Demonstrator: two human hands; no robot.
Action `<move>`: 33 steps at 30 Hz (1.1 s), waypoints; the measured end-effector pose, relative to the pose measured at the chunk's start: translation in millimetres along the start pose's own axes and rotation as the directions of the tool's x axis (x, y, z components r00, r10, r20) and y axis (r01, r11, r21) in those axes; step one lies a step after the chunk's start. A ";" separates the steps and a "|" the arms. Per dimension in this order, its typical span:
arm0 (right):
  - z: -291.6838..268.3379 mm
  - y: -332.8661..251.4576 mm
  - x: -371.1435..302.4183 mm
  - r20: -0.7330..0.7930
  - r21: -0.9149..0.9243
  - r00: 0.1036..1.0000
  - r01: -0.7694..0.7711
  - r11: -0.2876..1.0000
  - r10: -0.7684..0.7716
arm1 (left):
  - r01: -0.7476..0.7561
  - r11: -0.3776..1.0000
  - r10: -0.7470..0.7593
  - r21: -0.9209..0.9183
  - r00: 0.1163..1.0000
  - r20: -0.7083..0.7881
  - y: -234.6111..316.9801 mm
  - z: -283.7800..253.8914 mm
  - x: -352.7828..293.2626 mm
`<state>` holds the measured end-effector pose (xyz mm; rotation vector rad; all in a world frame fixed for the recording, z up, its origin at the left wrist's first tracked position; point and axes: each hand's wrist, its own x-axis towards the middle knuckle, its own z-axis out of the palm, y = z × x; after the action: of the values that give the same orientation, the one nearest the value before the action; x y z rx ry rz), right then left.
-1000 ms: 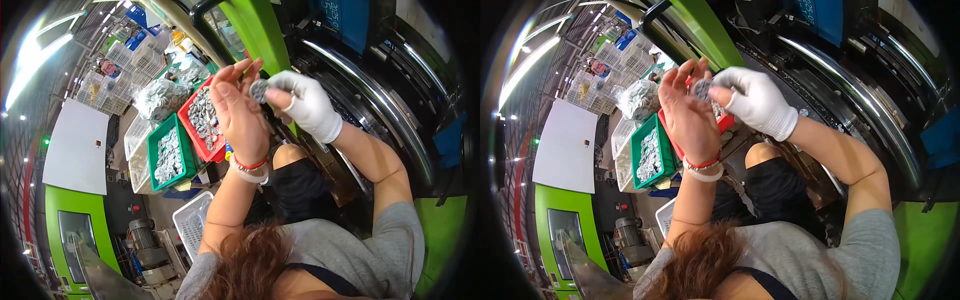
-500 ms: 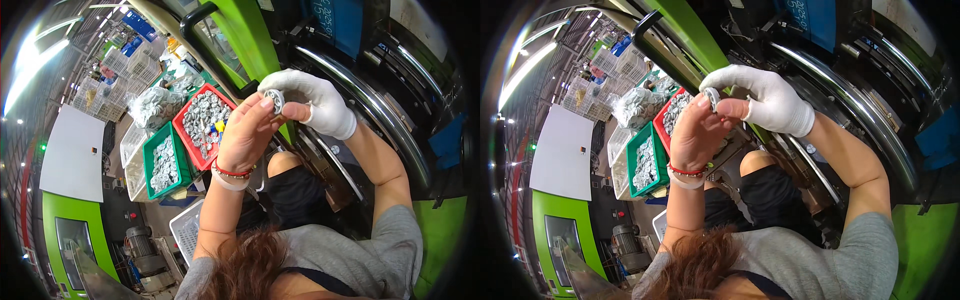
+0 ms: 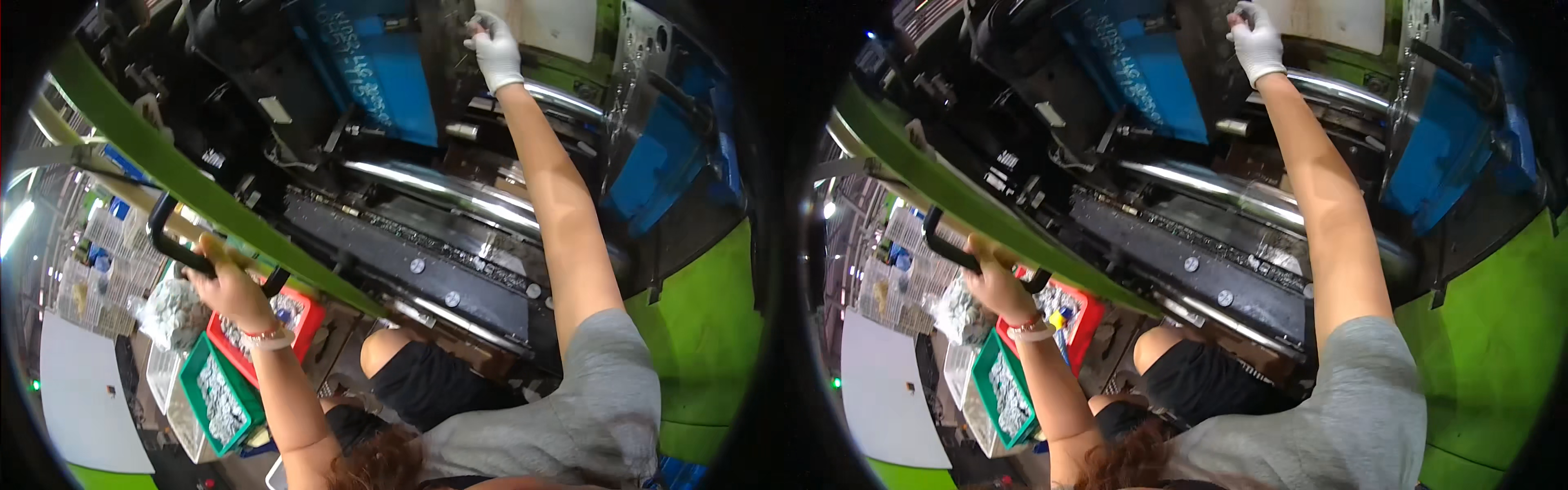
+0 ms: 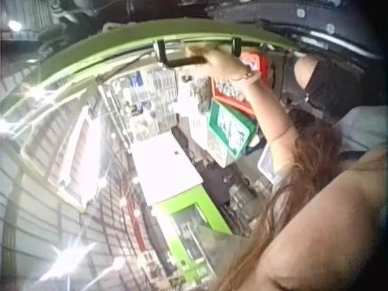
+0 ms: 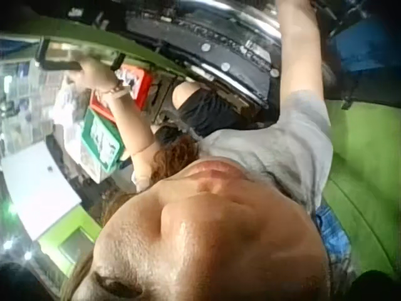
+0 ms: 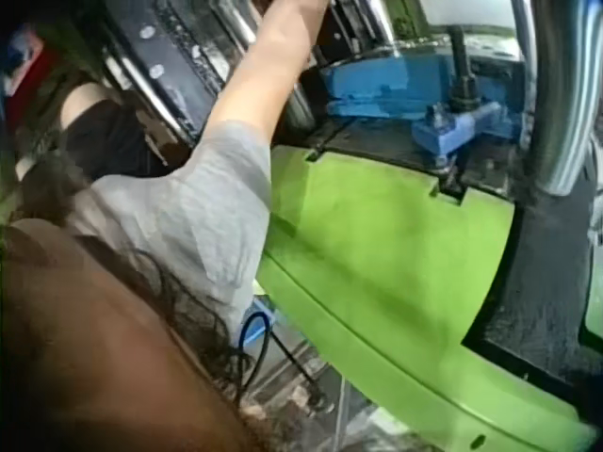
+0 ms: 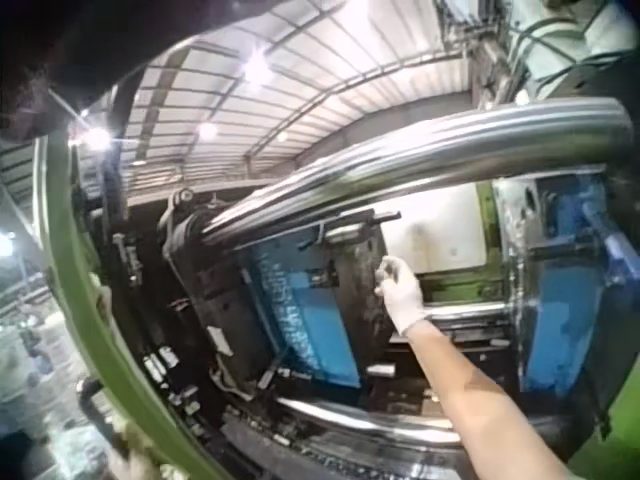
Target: Assembling and inspecting industrial components at a production station using manual tools.
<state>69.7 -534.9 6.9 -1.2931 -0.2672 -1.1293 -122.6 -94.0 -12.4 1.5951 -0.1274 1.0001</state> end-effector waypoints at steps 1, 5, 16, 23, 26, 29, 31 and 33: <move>-0.4 3.3 6.1 0.005 -0.146 1.000 -0.024 0.989 0.024 | -0.041 0.999 0.043 0.030 0.996 -0.076 -4.9 3.2 -1.4; -21.7 43.2 65.1 0.052 -0.400 0.995 0.102 0.911 -0.088 | -0.091 0.995 0.096 0.045 0.987 -0.132 -10.3 14.3 -5.2; -10.4 87.5 120.6 0.042 -0.525 0.999 0.017 0.851 0.006 | 0.013 0.997 -0.029 -0.080 0.979 -0.204 -5.9 16.5 -7.3; -15.6 94.1 131.5 0.125 -0.619 0.980 0.200 0.760 -0.155 | 0.002 0.996 -0.024 -0.092 0.972 -0.233 -7.6 21.0 -6.9; -10.4 95.0 133.7 0.085 -0.673 0.980 0.188 0.715 -0.178 | 0.005 0.996 -0.022 -0.088 0.980 -0.197 -11.8 17.5 -6.4; 8.6 86.0 119.9 -0.001 -0.718 0.995 0.066 0.693 -0.096 | -0.005 0.997 -0.009 -0.072 0.981 -0.196 -5.9 12.5 -6.6; 5.8 82.7 117.8 -0.017 -0.740 0.994 0.059 0.670 -0.106 | 0.028 0.996 -0.044 -0.083 0.979 -0.201 -2.4 15.7 -9.3; 8.4 81.6 113.5 -0.091 -0.709 0.987 0.029 0.704 -0.133 | 0.002 0.997 -0.016 -0.076 0.983 -0.182 -14.4 10.5 -6.3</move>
<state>190.8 -596.6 40.5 -1.8810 0.2582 -1.4633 -112.7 -101.3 -26.8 1.4270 -0.0319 1.1166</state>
